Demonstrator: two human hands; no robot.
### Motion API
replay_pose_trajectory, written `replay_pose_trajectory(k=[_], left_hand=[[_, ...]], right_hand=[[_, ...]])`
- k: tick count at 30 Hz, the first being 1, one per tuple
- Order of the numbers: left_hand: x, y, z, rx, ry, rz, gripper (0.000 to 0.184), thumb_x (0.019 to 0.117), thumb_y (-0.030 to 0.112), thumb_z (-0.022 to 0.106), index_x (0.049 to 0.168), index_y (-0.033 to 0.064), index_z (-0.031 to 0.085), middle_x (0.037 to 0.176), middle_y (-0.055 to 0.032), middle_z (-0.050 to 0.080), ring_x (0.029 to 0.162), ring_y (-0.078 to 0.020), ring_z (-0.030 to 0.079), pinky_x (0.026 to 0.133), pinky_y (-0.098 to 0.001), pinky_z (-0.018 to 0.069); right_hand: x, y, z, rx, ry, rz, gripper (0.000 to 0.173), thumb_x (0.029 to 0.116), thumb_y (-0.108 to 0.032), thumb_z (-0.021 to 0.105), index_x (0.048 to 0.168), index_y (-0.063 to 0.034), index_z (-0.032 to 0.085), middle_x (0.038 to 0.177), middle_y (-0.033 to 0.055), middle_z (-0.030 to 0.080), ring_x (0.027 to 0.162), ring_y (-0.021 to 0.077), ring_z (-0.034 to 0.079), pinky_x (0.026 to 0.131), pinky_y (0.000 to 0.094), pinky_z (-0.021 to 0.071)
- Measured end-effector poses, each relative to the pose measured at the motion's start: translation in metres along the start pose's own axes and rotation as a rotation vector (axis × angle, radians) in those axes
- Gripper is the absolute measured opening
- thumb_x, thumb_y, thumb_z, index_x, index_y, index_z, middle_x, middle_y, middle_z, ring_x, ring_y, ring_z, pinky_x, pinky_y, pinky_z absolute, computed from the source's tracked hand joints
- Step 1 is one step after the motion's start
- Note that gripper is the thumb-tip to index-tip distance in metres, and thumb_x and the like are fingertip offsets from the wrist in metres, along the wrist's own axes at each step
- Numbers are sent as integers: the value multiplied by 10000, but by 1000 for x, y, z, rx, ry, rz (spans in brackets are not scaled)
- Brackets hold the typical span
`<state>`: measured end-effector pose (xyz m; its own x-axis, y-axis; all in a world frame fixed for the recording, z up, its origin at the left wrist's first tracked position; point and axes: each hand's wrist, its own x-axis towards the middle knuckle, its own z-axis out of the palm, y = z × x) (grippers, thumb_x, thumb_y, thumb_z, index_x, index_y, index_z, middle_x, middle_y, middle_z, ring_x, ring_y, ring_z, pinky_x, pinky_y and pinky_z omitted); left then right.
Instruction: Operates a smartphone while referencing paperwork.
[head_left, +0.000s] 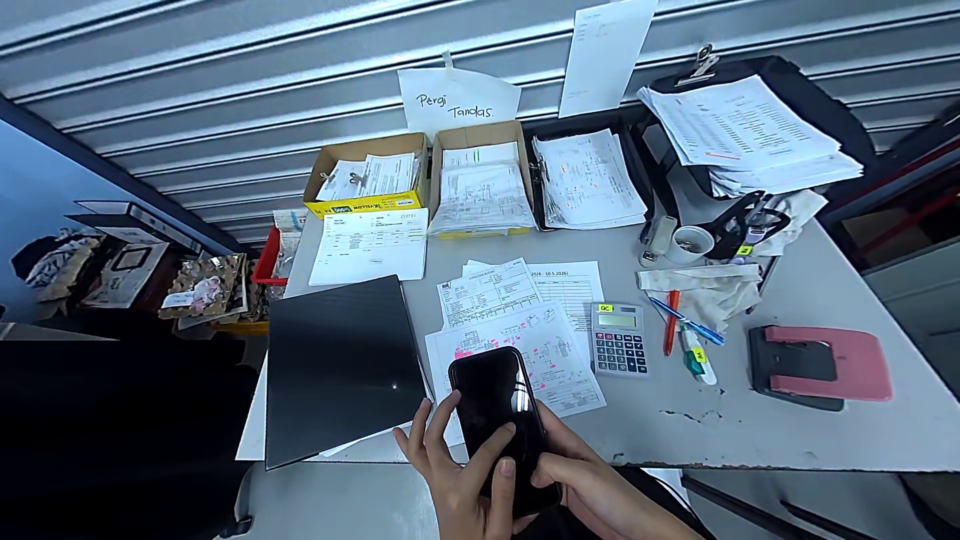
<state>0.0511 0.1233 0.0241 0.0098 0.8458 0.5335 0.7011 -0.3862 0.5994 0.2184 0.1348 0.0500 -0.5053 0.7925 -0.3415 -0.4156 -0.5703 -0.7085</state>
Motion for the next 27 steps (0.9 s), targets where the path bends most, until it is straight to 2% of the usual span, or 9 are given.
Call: replay_pose_trajectory(k=[4, 6, 8, 10, 13, 15, 17, 20, 27], left_hand=[[1, 0, 3, 7, -1, -40, 487, 1060, 604, 271, 1149, 407, 708, 1511, -100, 451, 1563, -262, 118, 1193, -619, 5], [1, -1, 4, -6, 5, -45, 480, 1062, 598, 268, 1173, 417, 699, 1514, -98, 443, 1558, -257, 128, 1190, -619, 15], [0, -1, 4, -39, 29, -50, 462, 1065, 591, 269, 1182, 424, 684, 1529, -59, 420, 1558, -220, 124, 1207, -587, 22], [-1, -1, 4, -127, 51, -86, 470, 1063, 595, 272, 1245, 412, 665, 1541, -34, 384, 1549, -175, 129, 1232, -491, 62], [-1, 0, 2, -364, 40, -176, 554, 1071, 568, 296, 1377, 239, 620, 1535, -104, 391, 1497, -143, 253, 1218, -325, 232], [0, 0, 2, -490, 39, -215, 619, 1079, 545, 295, 1427, 108, 562, 1521, -119, 440, 1447, -113, 361, 1190, -292, 316], [-3, -1, 4, -579, 46, -246, 632, 1080, 543, 301, 1439, 81, 540, 1519, -79, 469, 1426, -91, 394, 1193, -290, 316], [-5, 0, 5, -618, 65, -265, 648, 1077, 542, 309, 1449, 54, 517, 1518, -83, 463, 1429, -92, 389, 1200, -296, 311], [-5, 4, 6, -618, 72, -276, 676, 1068, 569, 307, 1442, 51, 526, 1524, -81, 456, 1433, -90, 384, 1193, -288, 322]], right_hand=[[0, 1, 0, 6, -10, 0, 650, 840, 40, 479, 1432, -160, 301, 1262, 39, 637, 1102, 240, 708, 734, 480, 660], [0, 2, 0, -1, -16, -10, 642, 839, 39, 489, 1422, -159, 308, 1259, 36, 641, 1109, 240, 706, 731, 479, 661], [0, 3, 0, -12, -25, -22, 644, 849, 41, 510, 1426, -153, 299, 1259, 29, 643, 1121, 229, 701, 749, 468, 660], [0, 4, -1, -2, -50, -37, 647, 879, 65, 531, 1436, -144, 277, 1269, 41, 647, 1132, 246, 702, 772, 483, 660], [0, 5, -2, 26, -82, -41, 640, 909, 83, 522, 1448, -146, 264, 1292, 64, 650, 1144, 282, 702, 769, 516, 659], [0, 5, -3, 38, -86, -25, 639, 895, 49, 526, 1443, -157, 271, 1300, 58, 645, 1157, 283, 695, 767, 523, 656], [-1, 3, -3, 54, -85, 6, 637, 884, 23, 515, 1442, -167, 276, 1305, 62, 634, 1163, 290, 687, 779, 539, 650], [-1, 1, -1, 55, -60, 37, 662, 871, -14, 500, 1466, -171, 258, 1301, 63, 633, 1149, 291, 693, 768, 535, 651], [-2, 5, -1, 14, -57, -34, 597, 963, -54, 603, 1456, -146, 279, 1265, 54, 660, 1101, 261, 718, 757, 487, 663]])
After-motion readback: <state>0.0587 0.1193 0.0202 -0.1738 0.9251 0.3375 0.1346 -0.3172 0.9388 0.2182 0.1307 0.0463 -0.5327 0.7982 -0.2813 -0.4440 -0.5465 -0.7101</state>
